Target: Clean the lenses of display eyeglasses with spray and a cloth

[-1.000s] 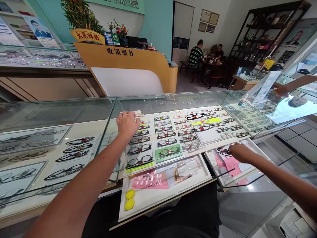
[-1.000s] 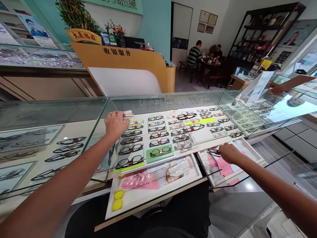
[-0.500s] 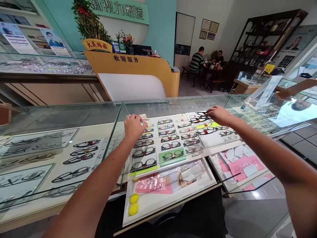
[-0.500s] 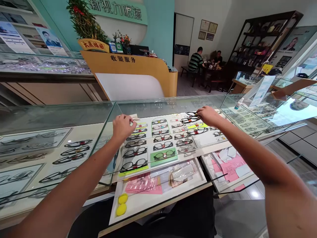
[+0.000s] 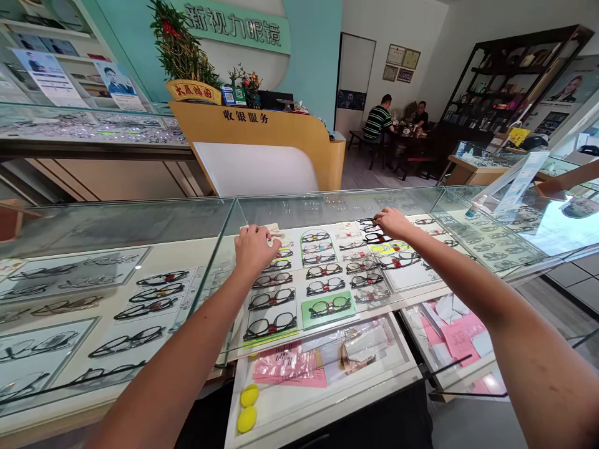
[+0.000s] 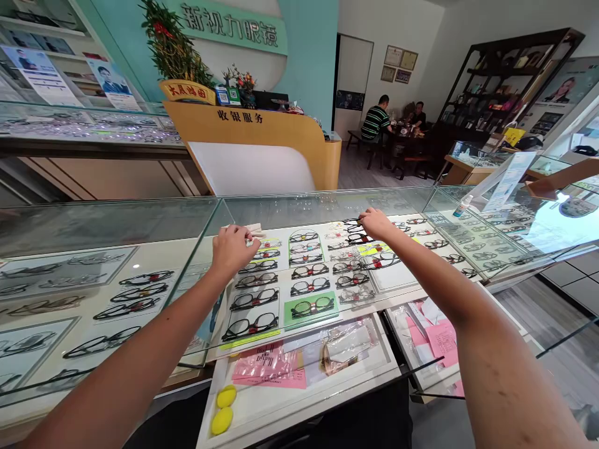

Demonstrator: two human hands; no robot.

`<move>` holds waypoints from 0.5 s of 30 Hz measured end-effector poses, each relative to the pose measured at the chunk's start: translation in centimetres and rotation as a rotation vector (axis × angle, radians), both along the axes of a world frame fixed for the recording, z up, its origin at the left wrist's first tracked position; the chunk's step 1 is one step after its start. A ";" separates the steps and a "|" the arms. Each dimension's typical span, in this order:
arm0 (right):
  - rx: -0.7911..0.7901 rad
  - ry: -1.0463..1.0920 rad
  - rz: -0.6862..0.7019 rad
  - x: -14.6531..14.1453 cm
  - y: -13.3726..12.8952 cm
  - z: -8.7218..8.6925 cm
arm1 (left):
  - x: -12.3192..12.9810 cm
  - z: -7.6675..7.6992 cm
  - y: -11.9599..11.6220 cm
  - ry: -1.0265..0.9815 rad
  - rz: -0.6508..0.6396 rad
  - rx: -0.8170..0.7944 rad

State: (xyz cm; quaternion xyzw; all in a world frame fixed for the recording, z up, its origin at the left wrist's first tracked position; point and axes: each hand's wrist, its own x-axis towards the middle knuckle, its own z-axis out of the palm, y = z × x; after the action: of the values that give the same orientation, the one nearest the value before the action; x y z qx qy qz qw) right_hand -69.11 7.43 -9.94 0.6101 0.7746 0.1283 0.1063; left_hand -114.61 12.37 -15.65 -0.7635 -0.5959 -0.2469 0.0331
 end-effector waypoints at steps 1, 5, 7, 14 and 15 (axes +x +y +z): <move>-0.005 0.003 -0.006 0.0 0.0 0.0 | 0.0 -0.1 0.0 -0.003 0.000 0.004; -0.020 0.031 -0.027 -0.5 -0.6 0.9 | -0.1 -0.2 0.2 -0.005 -0.002 -0.008; -0.014 0.056 -0.034 -0.9 -1.5 2.2 | -0.1 -0.2 0.2 -0.009 -0.003 -0.020; -0.049 0.229 -0.198 -3.3 -11.0 8.5 | -0.1 -0.2 0.2 0.003 0.004 -0.015; -0.089 0.233 -0.207 -3.4 -13.0 9.0 | 0.0 -0.2 0.2 0.008 0.007 -0.022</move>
State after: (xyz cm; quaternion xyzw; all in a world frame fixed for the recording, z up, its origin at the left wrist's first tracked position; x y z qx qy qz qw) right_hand -72.55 -5.59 -0.90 0.6920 0.7196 0.0107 0.0554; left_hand -114.64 12.55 -15.84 -0.7628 -0.6010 -0.2371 0.0280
